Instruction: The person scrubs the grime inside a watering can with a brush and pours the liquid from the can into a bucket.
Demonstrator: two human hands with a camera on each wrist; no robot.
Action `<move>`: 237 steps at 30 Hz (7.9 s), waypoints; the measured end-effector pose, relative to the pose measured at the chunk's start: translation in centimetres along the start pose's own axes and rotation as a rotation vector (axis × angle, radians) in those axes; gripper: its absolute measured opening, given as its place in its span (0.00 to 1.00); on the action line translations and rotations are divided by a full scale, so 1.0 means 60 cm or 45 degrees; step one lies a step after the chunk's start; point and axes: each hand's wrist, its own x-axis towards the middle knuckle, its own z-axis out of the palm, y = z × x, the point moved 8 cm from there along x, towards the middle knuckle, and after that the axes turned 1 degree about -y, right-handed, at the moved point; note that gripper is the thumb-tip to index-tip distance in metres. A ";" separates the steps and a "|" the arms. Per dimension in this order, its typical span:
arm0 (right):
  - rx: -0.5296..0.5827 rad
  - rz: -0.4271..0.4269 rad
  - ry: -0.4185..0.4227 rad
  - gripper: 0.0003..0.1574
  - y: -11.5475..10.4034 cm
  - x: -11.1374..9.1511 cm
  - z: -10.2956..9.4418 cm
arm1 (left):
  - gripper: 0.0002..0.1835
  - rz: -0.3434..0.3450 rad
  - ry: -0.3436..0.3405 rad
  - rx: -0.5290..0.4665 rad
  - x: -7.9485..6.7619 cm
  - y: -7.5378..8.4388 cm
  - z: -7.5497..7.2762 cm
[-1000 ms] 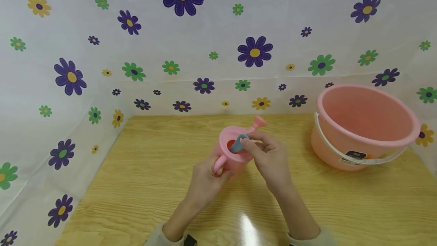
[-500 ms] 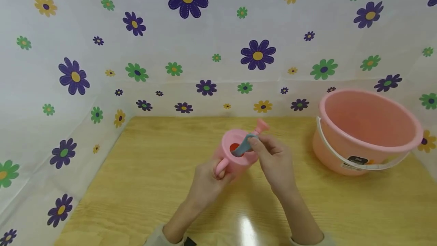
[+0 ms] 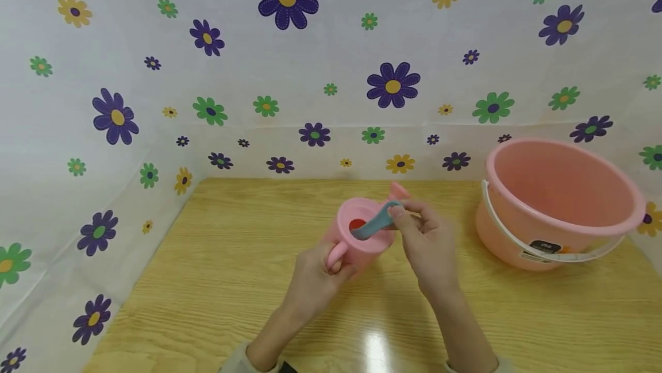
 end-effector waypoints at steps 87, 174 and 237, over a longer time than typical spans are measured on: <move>0.120 -0.306 -0.081 0.11 -0.033 0.008 -0.023 | 0.25 -0.034 -0.041 -0.122 0.000 0.011 0.009; 0.176 -0.079 -0.060 0.16 -0.043 0.002 -0.025 | 0.22 -0.039 -0.029 -0.072 0.003 0.019 0.010; -0.043 -0.109 -0.240 0.16 -0.047 0.006 -0.025 | 0.23 -0.158 -0.098 -0.173 0.000 0.018 0.011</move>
